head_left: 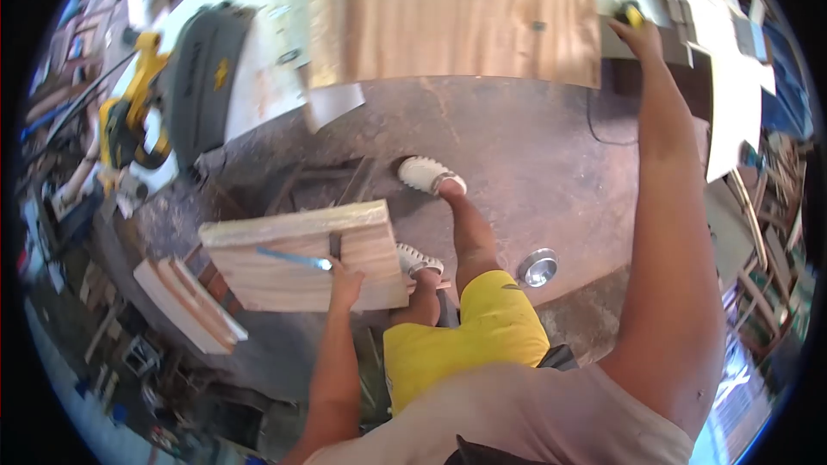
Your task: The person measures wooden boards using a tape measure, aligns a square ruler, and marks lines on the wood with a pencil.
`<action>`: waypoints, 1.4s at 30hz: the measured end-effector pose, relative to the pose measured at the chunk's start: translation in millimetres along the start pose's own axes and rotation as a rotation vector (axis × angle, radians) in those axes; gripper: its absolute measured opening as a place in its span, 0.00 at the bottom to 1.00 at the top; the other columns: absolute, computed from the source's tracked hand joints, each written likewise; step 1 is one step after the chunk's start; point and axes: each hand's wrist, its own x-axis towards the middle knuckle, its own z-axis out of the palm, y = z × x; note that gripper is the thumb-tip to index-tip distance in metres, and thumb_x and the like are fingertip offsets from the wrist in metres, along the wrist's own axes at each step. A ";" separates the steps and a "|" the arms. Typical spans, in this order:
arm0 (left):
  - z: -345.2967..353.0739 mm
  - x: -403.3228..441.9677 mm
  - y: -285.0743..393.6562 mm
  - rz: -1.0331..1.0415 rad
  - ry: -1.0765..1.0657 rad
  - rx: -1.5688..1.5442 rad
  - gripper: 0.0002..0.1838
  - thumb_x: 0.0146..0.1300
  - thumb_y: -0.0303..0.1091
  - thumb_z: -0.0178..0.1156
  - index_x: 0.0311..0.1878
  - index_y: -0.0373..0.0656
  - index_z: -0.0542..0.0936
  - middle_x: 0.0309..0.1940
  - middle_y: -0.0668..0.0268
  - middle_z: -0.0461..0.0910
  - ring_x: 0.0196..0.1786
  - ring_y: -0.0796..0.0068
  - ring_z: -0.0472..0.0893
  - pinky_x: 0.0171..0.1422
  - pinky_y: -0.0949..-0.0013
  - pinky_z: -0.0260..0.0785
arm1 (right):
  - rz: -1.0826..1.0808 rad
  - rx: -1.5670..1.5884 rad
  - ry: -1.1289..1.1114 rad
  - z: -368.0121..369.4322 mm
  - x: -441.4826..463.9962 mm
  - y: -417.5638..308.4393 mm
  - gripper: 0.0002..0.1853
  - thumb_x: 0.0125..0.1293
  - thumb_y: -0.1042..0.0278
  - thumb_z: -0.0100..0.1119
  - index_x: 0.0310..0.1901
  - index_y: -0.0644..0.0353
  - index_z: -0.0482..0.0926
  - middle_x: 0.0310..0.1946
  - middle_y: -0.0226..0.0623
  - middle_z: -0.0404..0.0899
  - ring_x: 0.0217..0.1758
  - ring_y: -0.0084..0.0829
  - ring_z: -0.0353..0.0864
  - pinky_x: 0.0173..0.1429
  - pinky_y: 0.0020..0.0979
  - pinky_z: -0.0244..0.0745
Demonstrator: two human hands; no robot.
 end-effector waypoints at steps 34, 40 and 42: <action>-117.1 -135.6 -271.4 0.336 0.062 -0.804 0.39 0.57 0.49 0.66 0.67 0.39 0.63 0.55 0.50 0.75 0.58 0.59 0.76 0.60 0.64 0.67 | -0.634 0.001 -1.479 161.2 -856.4 -427.2 0.16 0.61 0.58 0.66 0.35 0.64 0.76 0.24 0.32 0.76 0.26 0.22 0.77 0.28 0.24 0.73; -126.1 -144.3 -257.9 0.295 -0.147 -0.654 0.30 0.59 0.48 0.62 0.61 0.42 0.72 0.51 0.54 0.78 0.52 0.66 0.78 0.56 0.66 0.68 | -0.774 -0.031 -1.394 129.8 -831.2 -417.3 0.14 0.59 0.63 0.67 0.33 0.64 0.75 0.23 0.33 0.75 0.23 0.22 0.76 0.26 0.25 0.74; -126.8 -143.1 -254.8 0.330 -0.186 -0.658 0.28 0.60 0.46 0.61 0.61 0.43 0.72 0.50 0.56 0.79 0.51 0.68 0.77 0.55 0.67 0.68 | -0.671 0.206 -1.329 131.7 -791.3 -407.8 0.11 0.60 0.66 0.65 0.33 0.65 0.77 0.23 0.34 0.76 0.22 0.23 0.76 0.26 0.26 0.74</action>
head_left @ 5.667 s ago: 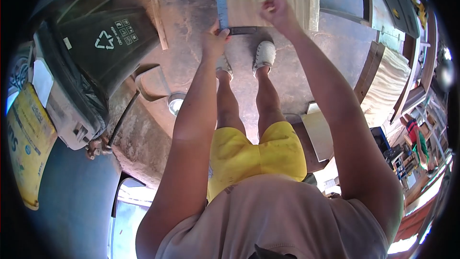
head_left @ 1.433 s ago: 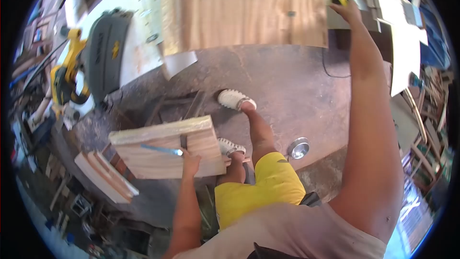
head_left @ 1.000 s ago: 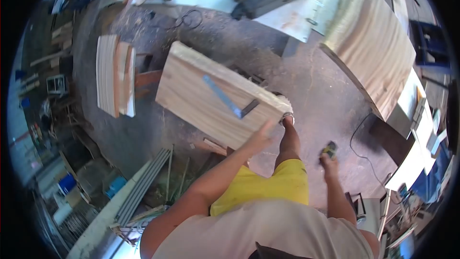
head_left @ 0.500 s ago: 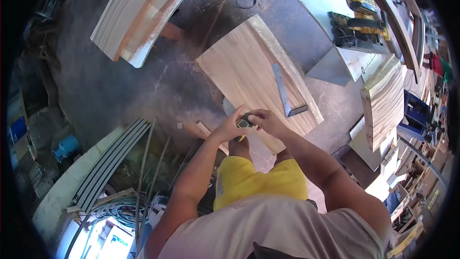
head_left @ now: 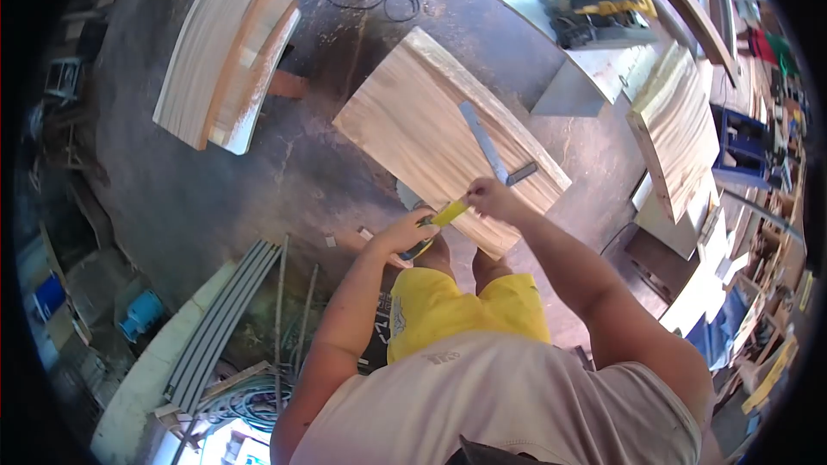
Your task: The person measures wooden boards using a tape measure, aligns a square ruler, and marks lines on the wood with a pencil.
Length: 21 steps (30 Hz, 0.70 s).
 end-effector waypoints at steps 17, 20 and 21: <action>-185.3 3.1 -72.6 -0.248 -0.027 0.215 0.15 0.60 0.39 0.57 0.47 0.43 0.79 0.34 0.62 0.81 0.36 0.71 0.79 0.42 0.67 0.69 | -0.197 0.155 0.632 -164.2 141.0 -87.6 0.15 0.63 0.60 0.60 0.41 0.67 0.81 0.24 0.36 0.78 0.24 0.23 0.76 0.29 0.26 0.72; -240.8 17.7 -86.1 -0.250 0.006 0.169 0.15 0.60 0.39 0.56 0.47 0.43 0.79 0.35 0.62 0.81 0.37 0.71 0.79 0.43 0.68 0.69 | -0.153 -0.062 0.621 -136.6 230.1 -117.1 0.16 0.62 0.58 0.61 0.43 0.64 0.83 0.30 0.41 0.82 0.31 0.28 0.80 0.37 0.31 0.75; -263.7 27.0 -82.3 -0.300 0.008 0.154 0.15 0.60 0.38 0.56 0.47 0.43 0.79 0.36 0.62 0.81 0.38 0.71 0.79 0.44 0.68 0.68 | -0.152 -0.119 0.654 -126.2 257.2 -128.4 0.16 0.62 0.58 0.62 0.43 0.62 0.83 0.33 0.42 0.84 0.34 0.31 0.82 0.41 0.33 0.75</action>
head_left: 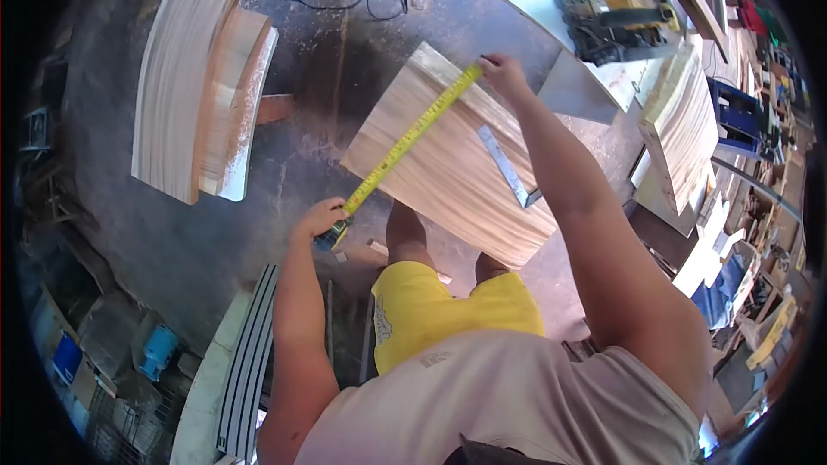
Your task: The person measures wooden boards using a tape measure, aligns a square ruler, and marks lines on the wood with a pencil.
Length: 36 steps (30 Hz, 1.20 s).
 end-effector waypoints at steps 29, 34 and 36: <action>-50.0 74.1 8.3 0.076 0.118 -0.065 0.15 0.64 0.40 0.55 0.41 0.36 0.80 0.31 0.54 0.81 0.33 0.63 0.79 0.42 0.62 0.68 | -0.107 -0.459 0.011 95.1 41.6 -63.1 0.15 0.62 0.49 0.60 0.43 0.47 0.85 0.37 0.38 0.84 0.41 0.40 0.83 0.47 0.36 0.76; -49.0 72.0 6.1 0.113 0.145 -0.020 0.13 0.63 0.38 0.55 0.39 0.36 0.79 0.30 0.52 0.79 0.34 0.60 0.79 0.42 0.61 0.67 | -0.083 -0.411 -0.058 97.4 47.7 -57.0 0.16 0.61 0.50 0.60 0.44 0.49 0.85 0.35 0.40 0.84 0.39 0.40 0.83 0.46 0.35 0.76; -50.4 72.1 8.1 0.139 0.173 0.012 0.13 0.63 0.38 0.54 0.38 0.36 0.79 0.29 0.51 0.79 0.33 0.60 0.79 0.41 0.60 0.67 | -0.146 -0.448 -0.034 96.2 47.2 -56.8 0.16 0.61 0.50 0.61 0.44 0.50 0.85 0.34 0.42 0.84 0.37 0.41 0.84 0.46 0.35 0.76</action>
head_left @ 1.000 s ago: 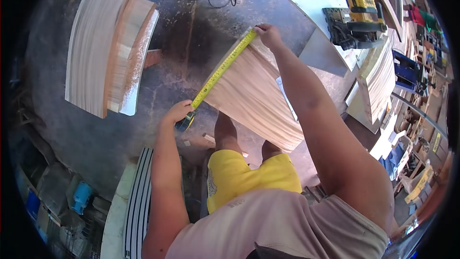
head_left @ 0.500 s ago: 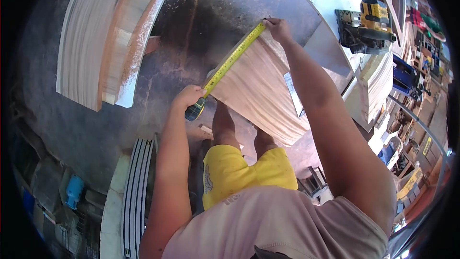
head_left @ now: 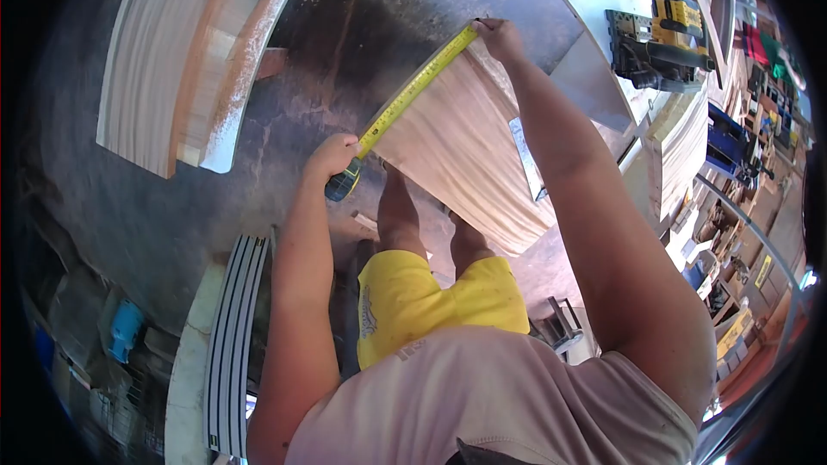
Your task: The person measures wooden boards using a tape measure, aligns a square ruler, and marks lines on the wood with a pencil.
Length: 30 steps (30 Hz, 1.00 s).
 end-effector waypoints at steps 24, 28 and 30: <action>-5.1 -5.4 10.1 -0.081 -0.064 0.013 0.13 0.66 0.38 0.53 0.46 0.40 0.80 0.39 0.51 0.81 0.43 0.57 0.80 0.49 0.60 0.68 | -0.080 -0.077 0.037 2.6 0.7 8.1 0.19 0.62 0.44 0.58 0.47 0.47 0.84 0.37 0.43 0.84 0.42 0.41 0.83 0.48 0.36 0.75; -5.0 -4.5 9.3 -0.082 -0.066 0.036 0.13 0.66 0.38 0.53 0.46 0.40 0.80 0.40 0.51 0.81 0.43 0.57 0.80 0.49 0.60 0.69 | -0.125 -0.050 0.072 1.7 -2.5 6.8 0.19 0.62 0.45 0.58 0.46 0.47 0.84 0.35 0.43 0.83 0.39 0.42 0.83 0.45 0.37 0.76; -4.5 -4.3 9.1 -0.074 -0.056 0.040 0.13 0.66 0.38 0.53 0.46 0.40 0.80 0.40 0.51 0.81 0.43 0.57 0.80 0.49 0.61 0.69 | -0.136 -0.054 0.072 1.1 -2.5 6.9 0.18 0.62 0.45 0.58 0.46 0.47 0.84 0.34 0.43 0.83 0.39 0.42 0.83 0.45 0.37 0.76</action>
